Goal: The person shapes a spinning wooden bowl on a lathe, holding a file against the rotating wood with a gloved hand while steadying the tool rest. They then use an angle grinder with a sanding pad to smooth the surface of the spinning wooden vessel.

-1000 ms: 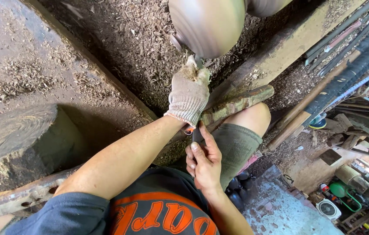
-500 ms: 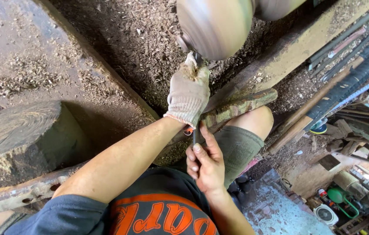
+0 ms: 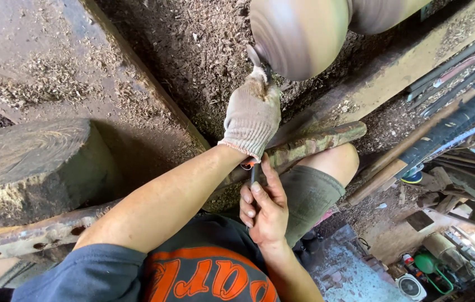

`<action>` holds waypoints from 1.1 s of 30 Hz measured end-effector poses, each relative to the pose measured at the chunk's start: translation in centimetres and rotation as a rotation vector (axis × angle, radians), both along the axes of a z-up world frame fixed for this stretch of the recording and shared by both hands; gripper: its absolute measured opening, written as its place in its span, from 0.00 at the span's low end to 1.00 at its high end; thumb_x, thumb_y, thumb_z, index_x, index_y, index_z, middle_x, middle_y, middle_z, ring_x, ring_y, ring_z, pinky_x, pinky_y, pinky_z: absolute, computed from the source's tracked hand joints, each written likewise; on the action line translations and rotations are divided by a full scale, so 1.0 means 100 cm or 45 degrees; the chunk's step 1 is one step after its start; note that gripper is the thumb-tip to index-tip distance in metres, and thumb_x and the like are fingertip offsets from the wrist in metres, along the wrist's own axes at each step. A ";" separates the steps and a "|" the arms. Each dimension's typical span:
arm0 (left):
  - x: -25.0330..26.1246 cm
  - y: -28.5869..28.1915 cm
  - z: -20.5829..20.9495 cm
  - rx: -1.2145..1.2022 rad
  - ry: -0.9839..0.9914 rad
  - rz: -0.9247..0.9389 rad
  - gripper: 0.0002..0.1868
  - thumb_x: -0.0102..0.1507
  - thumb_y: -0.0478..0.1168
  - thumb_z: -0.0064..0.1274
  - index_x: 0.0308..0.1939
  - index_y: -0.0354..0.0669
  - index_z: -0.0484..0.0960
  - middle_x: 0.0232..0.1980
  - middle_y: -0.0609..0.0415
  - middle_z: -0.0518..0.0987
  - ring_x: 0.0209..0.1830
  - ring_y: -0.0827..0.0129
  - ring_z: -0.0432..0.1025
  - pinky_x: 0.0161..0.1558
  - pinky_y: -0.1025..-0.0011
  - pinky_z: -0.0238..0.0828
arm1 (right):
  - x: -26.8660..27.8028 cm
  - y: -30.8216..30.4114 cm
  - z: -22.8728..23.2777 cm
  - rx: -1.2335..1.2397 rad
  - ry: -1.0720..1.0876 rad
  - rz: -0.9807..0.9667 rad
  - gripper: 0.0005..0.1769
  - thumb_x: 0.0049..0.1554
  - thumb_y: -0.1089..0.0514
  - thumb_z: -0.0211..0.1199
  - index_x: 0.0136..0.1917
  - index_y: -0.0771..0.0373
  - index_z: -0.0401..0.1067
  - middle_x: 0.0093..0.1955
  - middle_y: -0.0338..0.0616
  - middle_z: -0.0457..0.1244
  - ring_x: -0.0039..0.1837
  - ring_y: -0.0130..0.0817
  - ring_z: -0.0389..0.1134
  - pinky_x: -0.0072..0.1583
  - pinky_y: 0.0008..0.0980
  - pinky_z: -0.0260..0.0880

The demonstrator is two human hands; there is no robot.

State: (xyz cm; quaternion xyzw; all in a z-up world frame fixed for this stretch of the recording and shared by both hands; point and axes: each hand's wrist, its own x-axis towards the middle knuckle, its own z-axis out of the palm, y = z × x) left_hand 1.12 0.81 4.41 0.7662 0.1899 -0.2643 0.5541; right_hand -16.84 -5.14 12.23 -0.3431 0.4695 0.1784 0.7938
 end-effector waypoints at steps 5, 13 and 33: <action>-0.001 -0.001 -0.001 0.124 -0.055 -0.080 0.11 0.66 0.41 0.48 0.49 0.40 0.78 0.31 0.41 0.81 0.32 0.48 0.78 0.34 0.56 0.73 | -0.007 -0.002 -0.007 0.069 -0.021 -0.038 0.33 0.66 0.61 0.52 0.81 0.39 0.56 0.38 0.41 0.56 0.31 0.24 0.54 0.29 0.20 0.54; 0.007 0.001 0.010 0.192 0.156 -0.132 0.13 0.67 0.44 0.47 0.51 0.43 0.78 0.28 0.42 0.81 0.29 0.48 0.78 0.32 0.54 0.72 | -0.011 0.002 -0.010 0.085 -0.024 -0.086 0.32 0.66 0.61 0.53 0.80 0.39 0.57 0.38 0.41 0.56 0.31 0.25 0.53 0.30 0.21 0.54; -0.027 -0.007 -0.047 -0.013 -0.346 -0.034 0.07 0.68 0.38 0.52 0.48 0.41 0.80 0.34 0.48 0.81 0.33 0.60 0.76 0.35 0.66 0.74 | 0.003 0.034 0.004 -0.327 0.053 0.034 0.35 0.65 0.63 0.52 0.82 0.44 0.53 0.35 0.38 0.57 0.31 0.23 0.54 0.29 0.22 0.53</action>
